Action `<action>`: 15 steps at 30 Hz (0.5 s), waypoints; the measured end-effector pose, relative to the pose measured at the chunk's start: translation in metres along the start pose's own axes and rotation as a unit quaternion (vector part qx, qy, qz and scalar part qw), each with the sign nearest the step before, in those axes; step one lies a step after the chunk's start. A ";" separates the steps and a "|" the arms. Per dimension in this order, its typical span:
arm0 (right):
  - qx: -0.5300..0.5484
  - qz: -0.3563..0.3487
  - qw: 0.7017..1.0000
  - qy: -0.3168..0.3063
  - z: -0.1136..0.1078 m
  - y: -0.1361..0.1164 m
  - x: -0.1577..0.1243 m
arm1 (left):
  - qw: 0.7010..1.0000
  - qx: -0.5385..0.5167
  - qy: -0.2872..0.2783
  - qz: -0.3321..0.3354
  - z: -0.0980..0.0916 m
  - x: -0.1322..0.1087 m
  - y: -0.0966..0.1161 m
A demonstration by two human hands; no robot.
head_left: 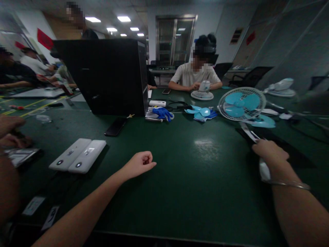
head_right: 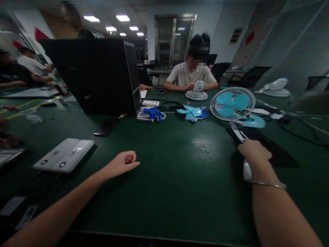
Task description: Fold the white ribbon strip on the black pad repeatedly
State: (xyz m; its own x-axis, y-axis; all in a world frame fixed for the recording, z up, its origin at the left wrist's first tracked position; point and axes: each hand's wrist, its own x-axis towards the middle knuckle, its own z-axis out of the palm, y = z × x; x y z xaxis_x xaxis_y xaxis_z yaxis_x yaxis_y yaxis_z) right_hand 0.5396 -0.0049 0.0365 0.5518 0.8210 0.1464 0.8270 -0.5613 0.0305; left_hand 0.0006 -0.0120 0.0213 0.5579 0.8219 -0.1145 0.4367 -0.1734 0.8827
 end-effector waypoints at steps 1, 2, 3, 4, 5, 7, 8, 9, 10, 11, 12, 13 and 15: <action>0.017 -0.012 1.000 -0.012 -0.005 -0.006 -0.004 | 1.000 -0.013 -0.007 -0.006 0.000 0.001 -0.001; 0.038 -0.036 0.998 -0.022 -0.009 -0.014 -0.008 | 0.999 -0.031 -0.017 -0.012 0.001 0.002 -0.002; 0.062 -0.072 0.995 -0.028 -0.013 -0.025 -0.012 | 0.998 -0.053 -0.028 -0.017 0.001 0.003 -0.004; 0.088 -0.119 0.989 -0.030 -0.017 -0.037 -0.017 | 0.996 -0.073 -0.035 -0.021 0.001 0.004 -0.005; 0.115 -0.169 0.978 -0.034 -0.021 -0.050 -0.024 | 0.995 -0.091 -0.036 -0.022 0.001 0.006 -0.007; 0.166 -0.261 0.950 -0.047 -0.027 -0.081 -0.042 | 0.993 -0.113 -0.009 -0.024 0.001 0.008 -0.010; 0.188 -0.300 0.933 -0.061 -0.031 -0.097 -0.054 | 0.992 -0.123 0.013 -0.029 0.000 0.009 -0.010; 0.207 -0.336 0.916 -0.075 -0.034 -0.112 -0.068 | 0.989 -0.137 0.036 -0.037 -0.001 0.010 -0.010; 0.226 -0.377 0.893 -0.095 -0.038 -0.126 -0.083 | 0.985 -0.158 0.052 -0.049 -0.002 0.010 -0.010; 0.258 -0.435 0.854 -0.124 -0.042 -0.138 -0.099 | 0.979 -0.186 0.056 -0.064 -0.003 0.009 -0.009; 0.270 -0.485 0.819 -0.147 -0.047 -0.148 -0.115 | 0.972 -0.217 0.044 -0.079 -0.004 0.009 -0.008; 0.264 -0.522 0.796 -0.157 -0.051 -0.157 -0.130 | 0.965 -0.244 0.021 -0.089 -0.005 0.008 -0.007; 0.243 -0.568 0.769 -0.165 -0.057 -0.168 -0.153 | 0.958 -0.270 -0.037 -0.094 -0.006 0.005 -0.004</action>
State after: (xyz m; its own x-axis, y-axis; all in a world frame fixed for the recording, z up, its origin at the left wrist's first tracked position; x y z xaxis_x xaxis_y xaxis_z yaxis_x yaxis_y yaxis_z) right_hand 0.3104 -0.0417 0.0650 -0.6253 0.7795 0.0375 0.6935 0.5770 -0.4314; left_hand -0.0022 -0.0039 0.0195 0.5631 0.7665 -0.3089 0.1178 0.2956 0.9480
